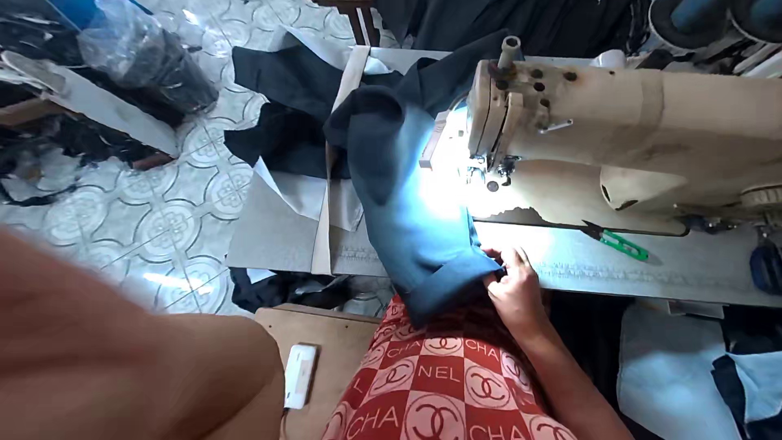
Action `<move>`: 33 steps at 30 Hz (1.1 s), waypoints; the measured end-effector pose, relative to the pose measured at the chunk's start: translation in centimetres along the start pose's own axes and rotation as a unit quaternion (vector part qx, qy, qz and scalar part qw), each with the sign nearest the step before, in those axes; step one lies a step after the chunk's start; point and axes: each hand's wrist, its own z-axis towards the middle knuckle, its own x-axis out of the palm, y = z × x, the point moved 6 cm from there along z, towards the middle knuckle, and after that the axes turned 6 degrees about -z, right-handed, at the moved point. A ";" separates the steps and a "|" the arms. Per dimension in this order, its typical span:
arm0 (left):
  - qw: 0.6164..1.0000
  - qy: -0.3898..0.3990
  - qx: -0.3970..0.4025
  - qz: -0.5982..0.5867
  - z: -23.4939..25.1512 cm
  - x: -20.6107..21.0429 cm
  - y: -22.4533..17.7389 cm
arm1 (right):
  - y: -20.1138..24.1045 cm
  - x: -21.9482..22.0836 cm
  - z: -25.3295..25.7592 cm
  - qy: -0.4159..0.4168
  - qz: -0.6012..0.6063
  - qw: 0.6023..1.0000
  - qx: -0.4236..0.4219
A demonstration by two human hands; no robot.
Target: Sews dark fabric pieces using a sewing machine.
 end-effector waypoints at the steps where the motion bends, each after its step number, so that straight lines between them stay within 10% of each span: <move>1: 0.992 0.102 -0.077 0.022 0.3 5.9 -1.0 | 0.0 -0.1 0.0 -0.003 -0.002 1.000 -0.002; 3: 0.936 0.315 -0.148 0.056 -3.2 15.1 -0.1 | 0.0 -0.2 0.0 -0.003 -0.008 1.000 0.005; 6: 0.891 0.425 -0.095 0.128 -12.1 21.0 3.0 | -0.2 -0.4 0.1 0.000 -0.015 1.000 0.022; 11: 0.883 0.422 -0.115 0.173 -12.2 20.1 4.3 | 0.0 -1.2 -0.6 -0.014 -0.018 1.000 0.003; 17: 0.885 0.443 -0.077 0.122 -8.4 20.3 2.6 | 5.7 -3.0 -5.7 -0.077 -0.005 0.952 -0.295; 22: 0.858 0.481 0.021 0.178 -5.8 20.6 1.9 | 5.5 0.8 -3.6 -0.018 -0.193 0.940 -0.280; 28: 0.803 0.496 0.155 0.292 -0.9 19.3 3.4 | 5.1 -0.8 -6.0 -0.027 -0.158 0.925 -0.344; 33: 0.790 0.555 0.207 0.158 -1.2 19.9 3.2 | 2.7 -2.7 -7.2 -0.046 -0.028 0.970 -0.237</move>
